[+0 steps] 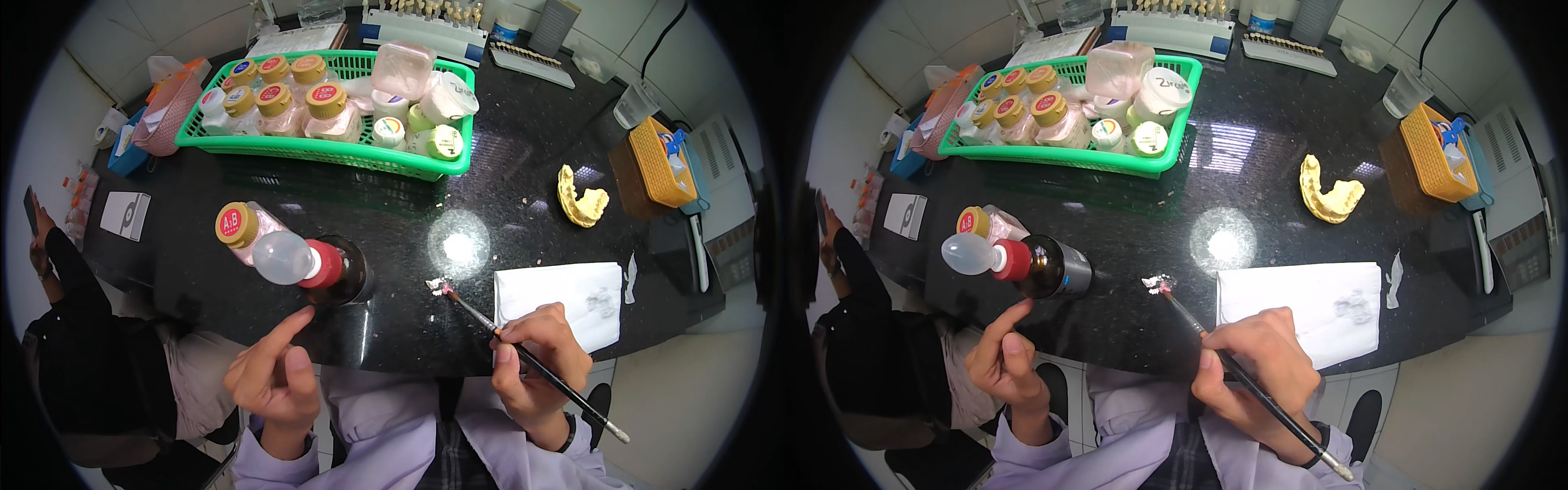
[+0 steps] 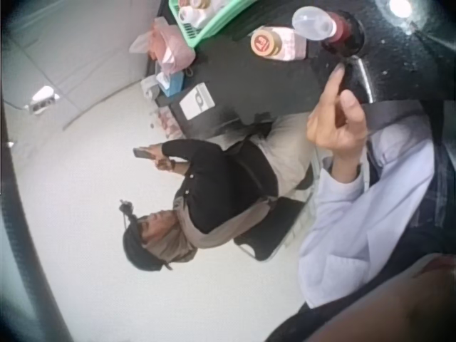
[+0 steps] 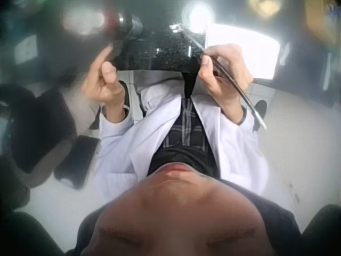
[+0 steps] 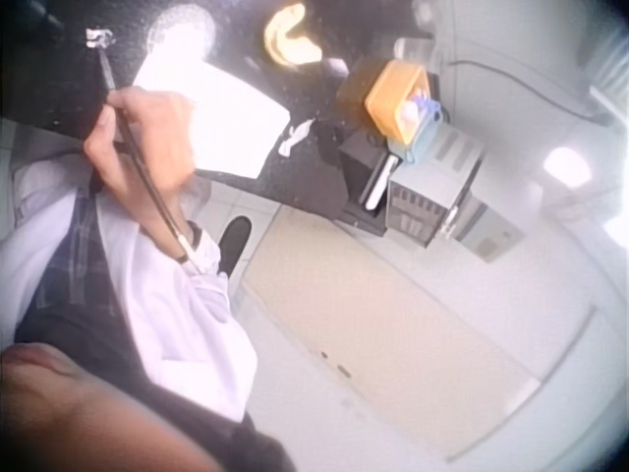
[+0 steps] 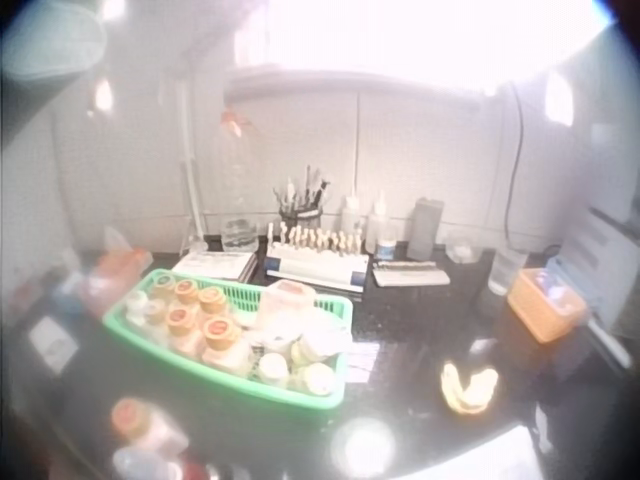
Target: The person mixes a white powder with a liquid on a paper surface using a brush. They repeatedly add liquid from a squeeze bottle and powder from a jar, stirring the mixture into a paste. The person also wipes the brush on a tissue and handles a dental mold nearby.
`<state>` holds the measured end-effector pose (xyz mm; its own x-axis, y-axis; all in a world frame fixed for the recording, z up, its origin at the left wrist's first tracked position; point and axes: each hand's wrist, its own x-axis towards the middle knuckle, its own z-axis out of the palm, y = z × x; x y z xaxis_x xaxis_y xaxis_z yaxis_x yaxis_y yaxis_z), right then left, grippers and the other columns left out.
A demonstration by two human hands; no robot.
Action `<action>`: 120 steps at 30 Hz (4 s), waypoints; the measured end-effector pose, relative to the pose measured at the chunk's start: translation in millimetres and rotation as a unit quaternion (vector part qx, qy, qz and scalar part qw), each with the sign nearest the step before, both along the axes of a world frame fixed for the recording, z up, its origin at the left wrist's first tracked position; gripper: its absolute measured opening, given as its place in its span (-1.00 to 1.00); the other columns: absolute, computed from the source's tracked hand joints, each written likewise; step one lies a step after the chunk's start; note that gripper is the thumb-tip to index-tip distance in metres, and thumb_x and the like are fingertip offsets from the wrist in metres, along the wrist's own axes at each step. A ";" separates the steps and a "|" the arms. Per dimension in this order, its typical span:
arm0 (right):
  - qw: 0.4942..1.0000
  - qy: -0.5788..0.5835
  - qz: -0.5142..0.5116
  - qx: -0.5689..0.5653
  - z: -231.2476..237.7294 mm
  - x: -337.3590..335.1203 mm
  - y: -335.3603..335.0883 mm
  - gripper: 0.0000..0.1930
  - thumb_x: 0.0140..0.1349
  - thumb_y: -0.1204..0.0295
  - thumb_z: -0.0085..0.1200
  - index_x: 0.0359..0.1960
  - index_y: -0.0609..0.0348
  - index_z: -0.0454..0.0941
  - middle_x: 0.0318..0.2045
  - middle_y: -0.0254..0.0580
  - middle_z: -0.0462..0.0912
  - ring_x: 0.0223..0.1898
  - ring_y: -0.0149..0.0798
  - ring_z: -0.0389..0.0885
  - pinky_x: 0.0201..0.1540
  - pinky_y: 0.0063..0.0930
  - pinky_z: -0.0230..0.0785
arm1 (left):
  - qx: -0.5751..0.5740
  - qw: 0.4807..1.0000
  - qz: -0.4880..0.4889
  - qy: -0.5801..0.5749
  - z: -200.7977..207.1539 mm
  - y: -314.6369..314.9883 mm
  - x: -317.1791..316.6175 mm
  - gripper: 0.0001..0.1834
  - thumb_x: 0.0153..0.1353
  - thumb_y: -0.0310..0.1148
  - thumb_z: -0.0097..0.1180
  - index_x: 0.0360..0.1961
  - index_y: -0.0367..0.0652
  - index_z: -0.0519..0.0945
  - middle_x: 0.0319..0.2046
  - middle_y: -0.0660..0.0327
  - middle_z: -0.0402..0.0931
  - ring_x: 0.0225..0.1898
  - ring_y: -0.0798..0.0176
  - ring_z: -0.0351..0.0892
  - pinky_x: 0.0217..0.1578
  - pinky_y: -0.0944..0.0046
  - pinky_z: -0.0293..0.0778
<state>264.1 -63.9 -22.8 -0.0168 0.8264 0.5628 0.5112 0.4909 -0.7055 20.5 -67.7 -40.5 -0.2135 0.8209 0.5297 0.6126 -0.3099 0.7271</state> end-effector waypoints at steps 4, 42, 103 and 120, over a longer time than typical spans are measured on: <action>1.000 -0.026 0.008 -0.002 2.1 -1.4 2.9 -0.81 -0.12 0.62 0.24 -0.40 0.22 0.56 -0.56 -0.27 0.62 -0.56 -0.34 0.53 -0.37 -0.46 0.23 | 0.004 1.000 -0.001 0.004 -1.5 0.9 -0.9 -0.66 0.15 -0.29 0.08 -0.25 -0.38 0.70 -0.83 0.38 0.27 -0.76 0.51 0.29 -0.65 0.47 0.21; 1.000 -0.011 -0.005 -0.004 1.0 -1.2 2.0 -0.81 -0.10 0.61 0.25 -0.39 0.22 0.56 -0.55 -0.26 0.62 -0.54 -0.32 0.54 -0.36 -0.45 0.24 | -0.018 1.000 -0.010 0.011 2.3 0.1 -0.9 -0.70 0.16 -0.35 0.05 -0.30 -0.40 0.69 -0.49 0.06 0.68 -0.62 0.34 0.56 -0.54 0.42 0.42; 1.000 0.003 -0.028 0.012 -3.4 1.7 -2.3 -0.84 0.06 0.57 0.32 -0.38 0.16 0.55 -0.55 -0.35 0.65 -0.64 -0.45 0.49 -0.32 -0.48 0.10 | -0.008 1.000 0.006 -0.014 1.4 1.7 4.4 -0.73 0.21 -0.36 0.07 -0.33 -0.37 0.70 -0.55 0.13 0.65 -0.66 0.46 0.44 -0.60 0.46 0.23; 1.000 -0.012 -0.024 0.011 -1.2 -0.4 -2.1 -0.83 0.04 0.57 0.33 -0.39 0.15 0.55 -0.57 -0.34 0.64 -0.64 -0.43 0.48 -0.33 -0.46 0.09 | -0.017 1.000 0.002 -0.017 3.1 2.1 4.3 -0.74 0.19 -0.39 0.07 -0.33 -0.39 0.70 -0.59 0.11 0.62 -0.64 0.43 0.48 -0.57 0.45 0.30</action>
<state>263.6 -65.9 -24.1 0.0093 0.8135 0.5815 0.5511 0.4811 -0.6818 24.8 -65.7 -37.5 -0.2343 0.8374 0.4938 0.5895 -0.2815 0.7571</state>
